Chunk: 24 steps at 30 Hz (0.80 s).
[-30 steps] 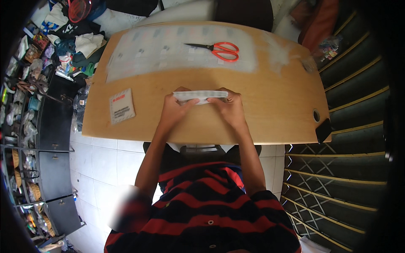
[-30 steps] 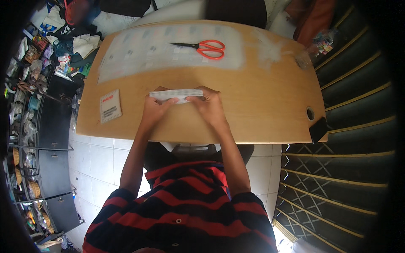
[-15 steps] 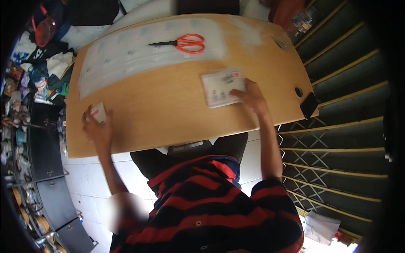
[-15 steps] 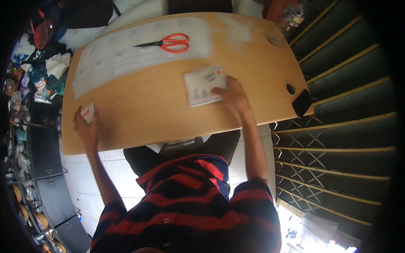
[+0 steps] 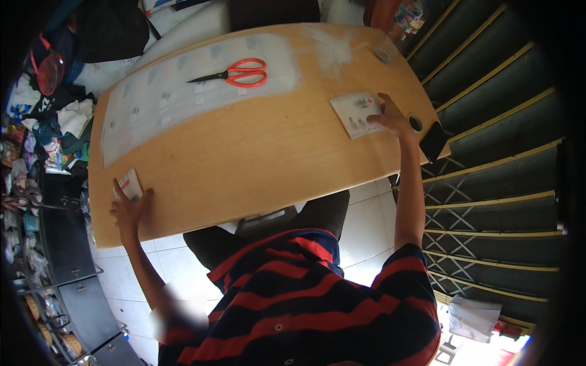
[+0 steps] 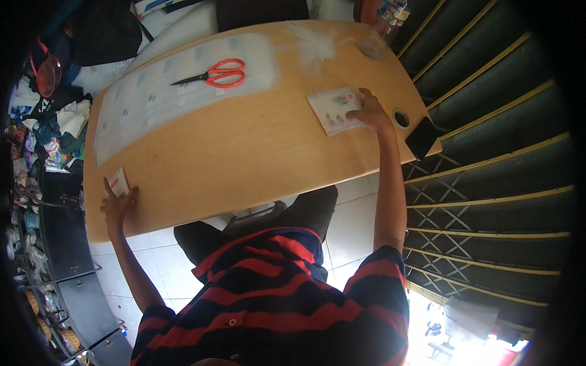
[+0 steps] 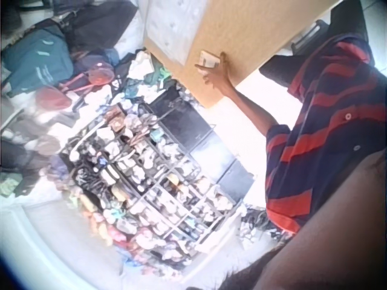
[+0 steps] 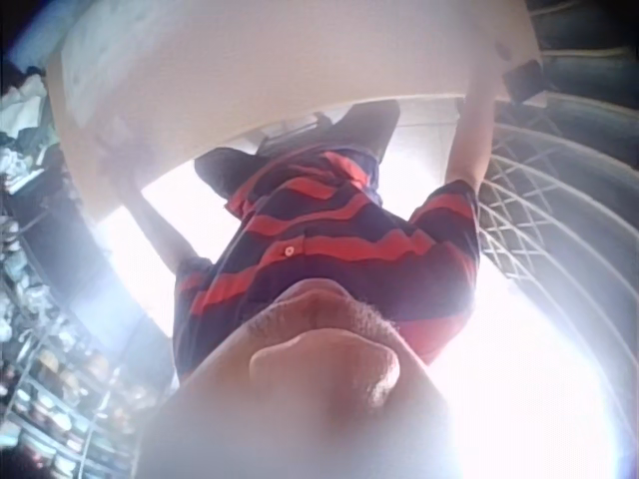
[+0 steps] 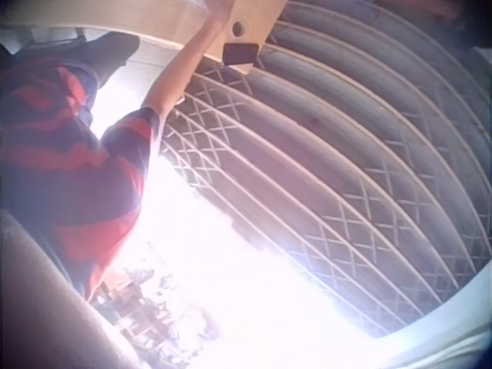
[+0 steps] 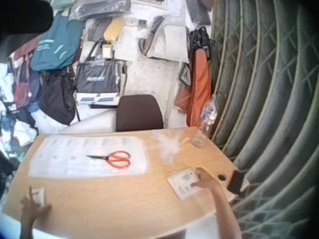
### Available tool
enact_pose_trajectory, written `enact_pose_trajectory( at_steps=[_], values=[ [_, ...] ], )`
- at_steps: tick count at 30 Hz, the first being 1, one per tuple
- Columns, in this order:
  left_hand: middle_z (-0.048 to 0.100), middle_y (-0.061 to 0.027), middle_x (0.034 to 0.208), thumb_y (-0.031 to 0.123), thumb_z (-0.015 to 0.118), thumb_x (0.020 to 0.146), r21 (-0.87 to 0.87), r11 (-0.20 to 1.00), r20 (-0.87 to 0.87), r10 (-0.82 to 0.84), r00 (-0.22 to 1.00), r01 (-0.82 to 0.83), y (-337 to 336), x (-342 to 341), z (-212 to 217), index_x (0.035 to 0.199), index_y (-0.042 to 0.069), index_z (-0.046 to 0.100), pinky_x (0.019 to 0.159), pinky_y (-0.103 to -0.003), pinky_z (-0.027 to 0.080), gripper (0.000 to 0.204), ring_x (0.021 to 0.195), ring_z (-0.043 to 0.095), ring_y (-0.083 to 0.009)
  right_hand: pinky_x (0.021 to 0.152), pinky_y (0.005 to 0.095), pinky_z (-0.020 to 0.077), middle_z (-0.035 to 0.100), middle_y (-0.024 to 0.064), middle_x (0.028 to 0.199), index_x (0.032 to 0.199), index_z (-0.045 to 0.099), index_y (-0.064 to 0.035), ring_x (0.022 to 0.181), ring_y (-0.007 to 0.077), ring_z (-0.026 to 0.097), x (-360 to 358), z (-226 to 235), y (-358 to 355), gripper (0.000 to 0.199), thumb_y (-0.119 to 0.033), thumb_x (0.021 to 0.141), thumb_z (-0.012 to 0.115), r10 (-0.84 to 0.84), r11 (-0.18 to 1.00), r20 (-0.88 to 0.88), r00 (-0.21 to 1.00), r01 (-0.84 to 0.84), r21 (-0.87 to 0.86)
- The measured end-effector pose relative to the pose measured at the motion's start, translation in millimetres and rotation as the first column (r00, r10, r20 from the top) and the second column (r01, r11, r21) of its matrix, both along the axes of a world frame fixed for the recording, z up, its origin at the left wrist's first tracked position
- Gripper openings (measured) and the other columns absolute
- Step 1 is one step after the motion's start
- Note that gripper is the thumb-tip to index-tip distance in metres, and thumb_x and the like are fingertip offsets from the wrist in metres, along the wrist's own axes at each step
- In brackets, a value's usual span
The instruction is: The person organizes and stacks small white paper sheets on a wooden table, then uses red-handled scissors to cut a larger sheet of paper. The person handles the paper by hand and uses scissors for cutting.
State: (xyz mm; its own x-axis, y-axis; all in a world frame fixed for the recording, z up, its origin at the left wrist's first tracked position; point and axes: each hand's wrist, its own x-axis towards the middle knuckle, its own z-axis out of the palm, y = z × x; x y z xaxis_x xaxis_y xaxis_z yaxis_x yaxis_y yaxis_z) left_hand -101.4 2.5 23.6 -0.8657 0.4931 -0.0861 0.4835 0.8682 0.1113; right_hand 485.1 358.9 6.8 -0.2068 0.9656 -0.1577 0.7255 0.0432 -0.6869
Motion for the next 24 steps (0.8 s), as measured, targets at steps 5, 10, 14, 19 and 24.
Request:
enact_pose_trajectory(
  at_steps=[5, 10, 14, 19, 24],
  values=[
    [0.041, -0.0351, 0.132, 0.058, 0.077, 0.064, -0.007, 1.000, -0.001, -0.006, 1.000, 0.006, 1.2, -10.0, -0.9, 0.155, 0.029, 0.011, 0.092, -0.067, 0.039, 0.116, 0.123, 0.040, -0.0540, 0.104, 0.0601, 0.0342, 0.031, 0.0282, 0.149, 0.154, 0.020, -0.0208, 0.132, 0.0500, 0.037, -45.1, 15.4, -16.9, 0.119, -0.052, 0.059, 0.084, -0.050, 0.995, 0.281, 0.958, 0.025, 0.092],
    [0.042, -0.0361, 0.130, 0.055, 0.078, 0.063, 0.020, 1.000, -0.004, -0.008, 1.000, 0.008, -3.2, -23.3, -6.6, 0.155, 0.029, 0.012, 0.094, -0.062, 0.041, 0.116, 0.122, 0.041, -0.0548, 0.108, 0.0683, 0.0238, 0.014, 0.0254, 0.158, 0.155, 0.013, -0.0344, 0.139, 0.0572, 0.021, -89.6, 33.3, -39.6, 0.126, -0.058, 0.054, 0.084, 0.062, 0.996, 0.520, 0.852, -0.090, 0.029],
    [0.041, -0.0362, 0.130, 0.053, 0.078, 0.063, 0.015, 1.000, -0.002, -0.004, 1.000, 0.004, -2.4, -23.0, -7.0, 0.155, 0.029, 0.014, 0.094, -0.062, 0.041, 0.115, 0.120, 0.042, -0.0555, 0.107, 0.0642, 0.0287, 0.016, 0.0219, 0.157, 0.155, 0.014, -0.0349, 0.136, 0.0548, 0.027, -87.8, 36.1, -39.6, 0.126, -0.048, 0.052, 0.086, 0.096, 0.991, 0.538, 0.837, -0.130, 0.027],
    [0.040, -0.0365, 0.131, 0.050, 0.079, 0.063, 0.027, 1.000, -0.002, -0.005, 1.000, 0.005, -5.2, -26.6, -8.8, 0.154, 0.027, 0.018, 0.094, -0.061, 0.042, 0.112, 0.119, 0.043, -0.0564, 0.108, 0.0574, 0.0334, 0.021, 0.0178, 0.155, 0.155, 0.016, -0.0337, 0.137, 0.0476, 0.031, -81.1, 44.1, -46.6, 0.124, -0.035, 0.052, 0.086, 0.147, 0.979, 0.517, 0.843, -0.198, 0.044],
    [0.040, -0.0365, 0.130, 0.047, 0.080, 0.062, 0.047, 0.999, 0.009, -0.020, 1.000, 0.020, -5.9, -21.9, -8.0, 0.153, 0.025, 0.019, 0.094, -0.060, 0.042, 0.112, 0.119, 0.043, -0.0558, 0.109, 0.0571, 0.0327, 0.020, 0.0175, 0.156, 0.154, 0.018, -0.0327, 0.138, 0.0452, 0.031, -81.6, 47.8, -46.2, 0.119, -0.032, 0.054, 0.082, 0.153, 0.982, 0.508, 0.848, -0.188, 0.018]
  ],
)
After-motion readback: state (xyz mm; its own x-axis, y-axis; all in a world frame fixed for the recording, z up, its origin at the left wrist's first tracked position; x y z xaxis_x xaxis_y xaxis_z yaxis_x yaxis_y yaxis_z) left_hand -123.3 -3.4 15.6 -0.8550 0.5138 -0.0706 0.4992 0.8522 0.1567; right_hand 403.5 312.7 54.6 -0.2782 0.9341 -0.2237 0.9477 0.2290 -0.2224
